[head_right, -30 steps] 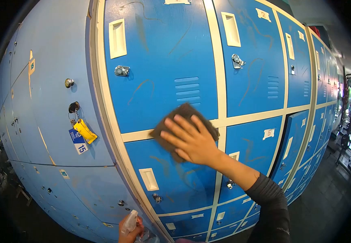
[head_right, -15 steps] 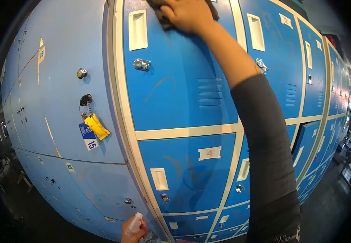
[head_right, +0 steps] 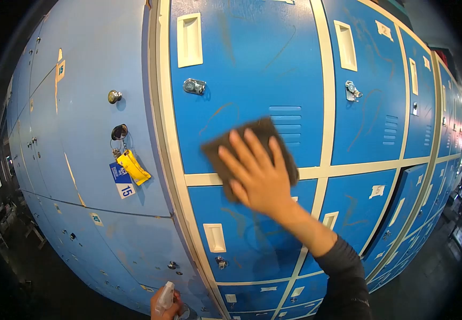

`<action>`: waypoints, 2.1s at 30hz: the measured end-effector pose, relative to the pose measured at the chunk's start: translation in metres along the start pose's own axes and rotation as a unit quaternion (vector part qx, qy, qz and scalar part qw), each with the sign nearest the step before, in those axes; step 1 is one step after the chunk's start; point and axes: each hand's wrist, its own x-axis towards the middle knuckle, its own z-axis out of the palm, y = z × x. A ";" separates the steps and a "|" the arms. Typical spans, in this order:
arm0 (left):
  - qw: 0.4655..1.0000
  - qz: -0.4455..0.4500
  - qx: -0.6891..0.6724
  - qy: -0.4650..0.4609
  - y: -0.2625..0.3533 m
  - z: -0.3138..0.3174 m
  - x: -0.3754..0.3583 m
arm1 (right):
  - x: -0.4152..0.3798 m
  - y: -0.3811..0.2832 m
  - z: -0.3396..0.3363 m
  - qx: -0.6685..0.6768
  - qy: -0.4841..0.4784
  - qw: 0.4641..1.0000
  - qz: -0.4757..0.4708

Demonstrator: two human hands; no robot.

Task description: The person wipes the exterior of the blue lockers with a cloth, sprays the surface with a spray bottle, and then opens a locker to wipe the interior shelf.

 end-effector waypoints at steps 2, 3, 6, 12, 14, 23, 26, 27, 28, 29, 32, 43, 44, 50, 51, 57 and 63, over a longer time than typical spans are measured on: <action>1.000 -0.011 0.010 0.000 -0.002 -0.004 0.000 | -0.024 -0.008 0.005 -0.017 -0.023 0.998 -0.052; 1.000 -0.025 -0.002 0.002 -0.002 -0.005 0.000 | -0.027 -0.005 0.005 -0.025 -0.030 0.996 -0.082; 0.998 -0.035 -0.045 0.004 -0.007 -0.007 0.002 | 0.016 0.025 -0.010 -0.004 -0.032 0.996 -0.078; 0.999 -0.032 0.007 0.019 0.005 0.001 0.005 | 0.185 0.100 -0.011 -0.109 0.208 0.970 -0.060; 0.998 -0.055 -0.018 0.033 0.009 0.006 0.004 | 0.239 0.109 -0.023 -0.102 0.226 0.968 -0.047; 0.988 -0.116 -0.097 0.015 -0.002 0.002 0.004 | 0.240 0.100 -0.015 -0.077 0.221 0.972 -0.022; 0.996 -0.074 -0.041 0.003 0.000 0.002 0.005 | 0.155 0.067 -0.005 -0.087 0.183 0.979 -0.020; 0.999 -0.027 0.017 -0.006 -0.002 0.000 0.008 | 0.121 0.051 -0.008 -0.069 0.138 0.988 -0.011; 0.997 0.020 0.076 -0.015 -0.005 -0.001 0.010 | 0.086 0.037 -0.011 -0.042 0.088 0.995 -0.001; 0.998 0.014 0.054 -0.009 -0.009 -0.001 0.010 | 0.052 0.025 -0.010 -0.025 0.049 0.998 0.014; 0.999 -0.031 -0.026 0.008 -0.013 0.001 0.013 | -0.039 0.007 -0.008 -0.017 -0.053 0.998 -0.021; 0.999 -0.031 -0.041 0.001 -0.013 0.017 0.020 | 0.135 0.181 -0.038 -0.127 0.237 0.963 0.036; 0.998 -0.032 -0.051 -0.021 -0.012 0.018 0.020 | 0.158 0.201 -0.040 -0.147 0.268 0.952 0.032; 0.997 -0.047 -0.029 -0.053 -0.033 0.013 0.023 | 0.172 0.194 -0.054 -0.149 0.209 0.962 0.096; 0.997 -0.048 -0.012 -0.054 -0.031 0.015 0.023 | 0.161 0.199 -0.036 -0.164 0.260 0.951 0.038; 0.997 0.033 0.043 -0.046 -0.034 0.019 0.025 | 0.015 0.071 -0.025 -0.019 0.038 0.999 0.012; 0.999 0.000 0.038 -0.034 -0.031 0.022 0.027 | -0.050 0.044 -0.016 -0.051 -0.075 0.984 -0.154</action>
